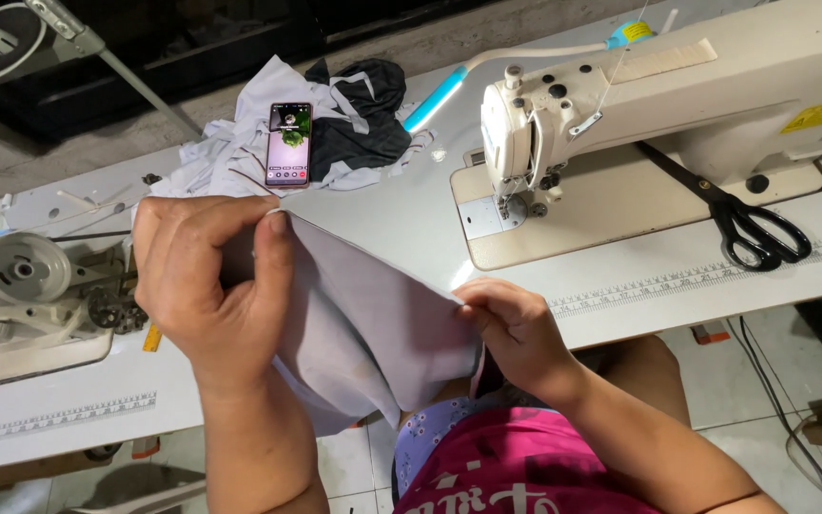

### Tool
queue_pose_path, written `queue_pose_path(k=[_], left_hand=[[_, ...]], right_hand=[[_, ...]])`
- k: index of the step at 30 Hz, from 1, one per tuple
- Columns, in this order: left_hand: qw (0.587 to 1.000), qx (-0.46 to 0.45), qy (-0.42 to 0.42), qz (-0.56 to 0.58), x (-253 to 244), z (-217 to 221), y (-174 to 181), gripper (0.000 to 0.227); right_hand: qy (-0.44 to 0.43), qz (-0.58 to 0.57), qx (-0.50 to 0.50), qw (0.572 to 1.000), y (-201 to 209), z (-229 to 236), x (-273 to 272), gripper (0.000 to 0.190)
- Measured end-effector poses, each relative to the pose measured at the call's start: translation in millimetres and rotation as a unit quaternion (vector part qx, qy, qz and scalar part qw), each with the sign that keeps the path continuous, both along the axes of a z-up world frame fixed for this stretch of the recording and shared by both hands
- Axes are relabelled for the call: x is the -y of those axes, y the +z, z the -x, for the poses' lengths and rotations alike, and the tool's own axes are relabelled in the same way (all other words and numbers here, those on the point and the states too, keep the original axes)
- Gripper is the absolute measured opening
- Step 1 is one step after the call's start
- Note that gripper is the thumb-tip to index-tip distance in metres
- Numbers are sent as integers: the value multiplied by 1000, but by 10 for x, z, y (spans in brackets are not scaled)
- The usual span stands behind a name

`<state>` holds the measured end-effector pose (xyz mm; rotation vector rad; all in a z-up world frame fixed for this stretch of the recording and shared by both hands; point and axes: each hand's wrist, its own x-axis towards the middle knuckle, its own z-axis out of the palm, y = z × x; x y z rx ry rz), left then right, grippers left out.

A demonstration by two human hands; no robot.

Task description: The person uses shears to cut a large piece of light-colored fabric on a worktable. After cutting, the person folds the fabric and positions it under the sewing machine needle.

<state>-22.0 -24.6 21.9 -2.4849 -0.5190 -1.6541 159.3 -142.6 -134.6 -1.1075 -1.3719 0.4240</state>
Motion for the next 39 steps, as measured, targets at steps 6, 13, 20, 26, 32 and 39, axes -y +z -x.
queue_pose_path(k=[6, 13, 20, 26, 32, 39], left_hand=[[1000, 2, 0, 0, 6, 13, 20, 14], [1000, 7, -1, 6, 47, 27, 58, 17], [1000, 12, 6, 9, 48, 48, 59, 16], [1000, 21, 5, 13, 24, 69, 44, 16], [1000, 20, 10, 17, 35, 82, 48, 15], [1000, 20, 10, 10, 25, 79, 56, 16]], right_hand=[[-43, -13, 21, 999, -71, 43, 36, 22], [-2, -4, -1, 1000, 90, 118, -2, 18], [32, -21, -24, 999, 215, 159, -20, 12], [26, -39, -24, 999, 257, 140, 33, 7], [45, -46, -102, 993, 193, 99, 58, 11], [-3, -42, -106, 993, 181, 102, 73, 13]])
